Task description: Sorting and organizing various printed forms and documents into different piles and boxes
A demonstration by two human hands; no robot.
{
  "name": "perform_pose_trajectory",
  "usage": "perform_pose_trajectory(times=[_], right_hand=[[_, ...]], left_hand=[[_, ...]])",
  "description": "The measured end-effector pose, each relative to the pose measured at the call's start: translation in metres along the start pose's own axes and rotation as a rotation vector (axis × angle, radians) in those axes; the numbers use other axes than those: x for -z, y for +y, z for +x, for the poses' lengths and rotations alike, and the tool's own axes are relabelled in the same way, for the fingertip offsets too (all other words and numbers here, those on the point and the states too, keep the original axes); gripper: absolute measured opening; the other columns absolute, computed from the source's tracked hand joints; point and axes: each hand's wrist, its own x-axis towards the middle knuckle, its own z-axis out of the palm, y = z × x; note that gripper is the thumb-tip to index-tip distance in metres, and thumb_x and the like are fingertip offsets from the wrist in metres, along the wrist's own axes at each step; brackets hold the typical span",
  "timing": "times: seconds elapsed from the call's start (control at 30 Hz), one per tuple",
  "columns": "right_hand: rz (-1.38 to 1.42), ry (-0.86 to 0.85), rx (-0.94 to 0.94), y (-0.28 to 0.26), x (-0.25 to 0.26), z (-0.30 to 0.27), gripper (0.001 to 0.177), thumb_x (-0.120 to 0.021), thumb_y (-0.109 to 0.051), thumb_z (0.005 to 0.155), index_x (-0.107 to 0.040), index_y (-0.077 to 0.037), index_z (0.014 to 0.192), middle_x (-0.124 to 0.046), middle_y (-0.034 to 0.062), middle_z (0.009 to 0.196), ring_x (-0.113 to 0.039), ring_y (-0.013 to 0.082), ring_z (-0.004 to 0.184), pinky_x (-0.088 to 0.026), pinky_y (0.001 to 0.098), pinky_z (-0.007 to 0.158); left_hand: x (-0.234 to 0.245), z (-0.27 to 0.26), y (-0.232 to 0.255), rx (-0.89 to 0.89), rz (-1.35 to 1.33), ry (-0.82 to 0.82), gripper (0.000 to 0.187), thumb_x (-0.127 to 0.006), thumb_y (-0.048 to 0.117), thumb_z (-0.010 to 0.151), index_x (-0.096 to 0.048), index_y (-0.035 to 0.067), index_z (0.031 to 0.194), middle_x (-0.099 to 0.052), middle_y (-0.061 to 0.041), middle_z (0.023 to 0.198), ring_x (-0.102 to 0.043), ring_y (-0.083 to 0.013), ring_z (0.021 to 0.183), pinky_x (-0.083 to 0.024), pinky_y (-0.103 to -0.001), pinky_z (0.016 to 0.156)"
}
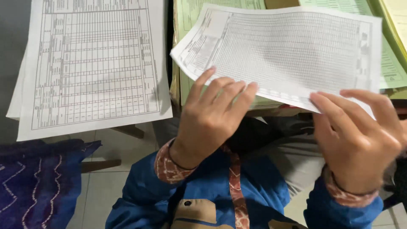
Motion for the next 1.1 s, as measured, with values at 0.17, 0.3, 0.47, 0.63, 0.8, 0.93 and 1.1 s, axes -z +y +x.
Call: perform_pose_trajectory(times=[0.17,0.3,0.47,0.63,0.8,0.93,1.1], right_hand=[[0.334,-0.343,0.015,0.041,0.041,-0.019,0.032,-0.071,-0.004,0.101,-0.074,0.006,0.131,-0.077,0.0262,0.129,-0.069,0.0502,0.132,-0.057,0.0594,0.119],[0.454,-0.346,0.476,0.012,0.062,0.04,0.035,-0.068,-0.014,0.092,-0.07,0.006,0.121,-0.073,0.0183,0.122,-0.071,0.0315,0.109,-0.059,0.0464,0.095],[0.374,0.005,0.227,-0.047,0.033,0.041,0.012,-0.089,-0.01,0.093,-0.081,-0.007,0.102,-0.08,0.0092,0.095,-0.07,0.0209,0.071,-0.057,0.0437,0.076],[0.494,0.024,0.259,-0.07,-0.003,0.057,0.014,-0.07,-0.011,0.099,-0.076,-0.002,0.108,-0.075,0.0143,0.107,-0.069,0.0283,0.084,-0.057,0.0444,0.078],[0.51,-0.229,0.201,-0.032,-0.016,0.038,0.058,-0.076,-0.057,0.097,-0.064,-0.019,0.139,-0.058,0.0143,0.149,-0.055,0.0323,0.139,-0.03,0.0609,0.121],[0.306,-0.494,-0.082,-0.002,-0.017,0.04,0.112,-0.084,-0.076,0.066,-0.049,-0.025,0.159,-0.027,0.0247,0.169,-0.019,0.0518,0.155,-0.012,0.0929,0.11],[0.216,-0.495,-0.102,0.003,-0.033,0.047,0.117,-0.085,-0.073,0.058,-0.057,-0.015,0.156,-0.033,0.0328,0.165,-0.036,0.061,0.147,-0.027,0.0918,0.106]], left_hand=[[-0.001,0.005,-0.014,0.104,-0.044,-0.015,0.017,-0.091,-0.001,0.092,-0.076,-0.002,0.1,-0.076,-0.015,0.105,-0.07,-0.0313,0.105,-0.05,-0.064,0.109],[-0.004,0.001,-0.006,0.192,0.0,-0.045,0.02,-0.088,-0.01,0.088,-0.07,-0.002,0.091,-0.08,-0.021,0.097,-0.07,-0.0371,0.111,-0.052,-0.064,0.106],[0.057,-0.004,0.01,0.172,-0.091,-0.581,0.085,-0.066,-0.016,0.085,-0.036,0.015,0.158,-0.046,-0.023,0.159,-0.043,-0.0408,0.15,-0.04,-0.053,0.124],[0.074,0.004,0.015,0.126,-0.197,-0.384,0.037,-0.067,0.001,0.103,-0.061,0.004,0.139,-0.062,-0.022,0.142,-0.062,-0.0388,0.132,-0.056,-0.049,0.112],[0.073,-0.012,0.004,0.22,-0.155,-0.465,0.039,-0.069,-0.002,0.096,-0.066,-0.001,0.135,-0.058,-0.026,0.144,-0.057,-0.0408,0.134,-0.054,-0.046,0.11],[0.054,-0.018,0.005,0.135,-0.27,-0.585,0.055,-0.064,0.034,0.093,-0.06,0.004,0.139,-0.053,-0.027,0.149,-0.046,-0.0411,0.142,-0.041,-0.052,0.119],[0.027,-0.015,0.004,0.101,0.002,-0.365,0.031,-0.081,-0.002,0.089,-0.076,0.004,0.119,-0.065,-0.023,0.134,-0.061,-0.0366,0.126,-0.055,-0.046,0.109]])
